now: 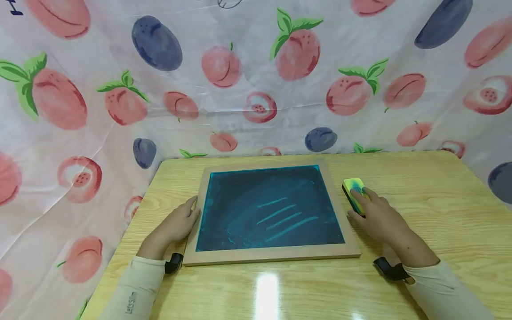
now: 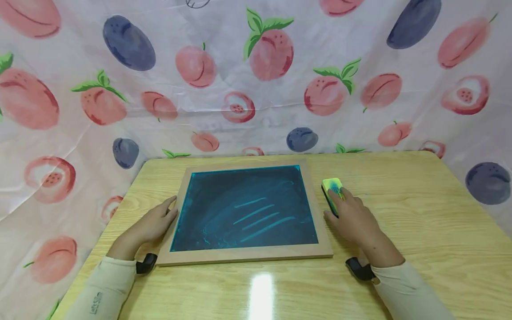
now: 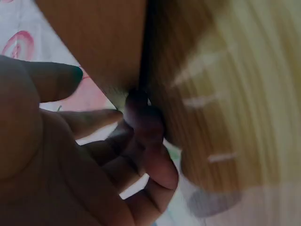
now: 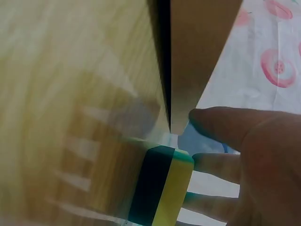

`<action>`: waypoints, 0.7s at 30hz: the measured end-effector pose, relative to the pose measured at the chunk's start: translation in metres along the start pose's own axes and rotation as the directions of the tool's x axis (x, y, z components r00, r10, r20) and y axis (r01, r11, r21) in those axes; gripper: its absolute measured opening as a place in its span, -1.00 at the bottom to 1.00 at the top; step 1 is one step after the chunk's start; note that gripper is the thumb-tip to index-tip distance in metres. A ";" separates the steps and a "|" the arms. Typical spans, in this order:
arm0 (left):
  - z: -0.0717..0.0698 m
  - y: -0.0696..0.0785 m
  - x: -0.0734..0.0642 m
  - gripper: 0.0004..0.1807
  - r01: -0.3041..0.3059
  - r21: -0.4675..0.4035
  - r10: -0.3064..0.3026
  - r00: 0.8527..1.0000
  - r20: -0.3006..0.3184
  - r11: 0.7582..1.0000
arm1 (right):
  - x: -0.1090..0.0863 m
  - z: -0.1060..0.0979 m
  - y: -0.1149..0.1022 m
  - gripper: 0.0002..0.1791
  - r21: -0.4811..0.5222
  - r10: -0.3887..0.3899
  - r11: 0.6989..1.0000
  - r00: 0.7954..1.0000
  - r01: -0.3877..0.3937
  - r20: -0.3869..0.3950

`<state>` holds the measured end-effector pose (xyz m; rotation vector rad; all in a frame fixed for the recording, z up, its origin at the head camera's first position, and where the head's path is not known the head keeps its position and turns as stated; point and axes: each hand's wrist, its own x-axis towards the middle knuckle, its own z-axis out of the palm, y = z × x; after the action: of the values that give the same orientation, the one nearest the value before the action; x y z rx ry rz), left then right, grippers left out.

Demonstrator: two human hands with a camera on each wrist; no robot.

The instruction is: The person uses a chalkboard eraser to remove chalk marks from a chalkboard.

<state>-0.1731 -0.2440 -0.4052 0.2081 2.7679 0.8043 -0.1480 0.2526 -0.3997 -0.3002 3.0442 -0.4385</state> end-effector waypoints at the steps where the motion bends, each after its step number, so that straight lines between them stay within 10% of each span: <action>1: 0.000 -0.001 0.000 -0.37 0.001 -0.013 -0.001 1.000 0.000 1.000 | 0.000 0.000 0.000 -0.30 0.005 -0.001 1.000 1.000 0.001 0.010; 7: 0.001 -0.003 0.003 -0.38 -0.029 -0.076 0.030 0.999 0.013 0.997 | -0.001 0.001 0.002 -0.35 -0.033 -0.030 0.999 1.000 0.030 0.001; 21: 0.005 -0.010 0.005 -0.34 0.007 0.081 -0.007 1.000 0.005 0.997 | 0.000 0.003 0.002 -0.52 -0.089 -0.089 0.993 0.988 0.078 -0.127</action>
<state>-0.1775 -0.2488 -0.4153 0.2151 2.7977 0.6894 -0.1477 0.2539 -0.4032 -0.4204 3.1927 -0.3483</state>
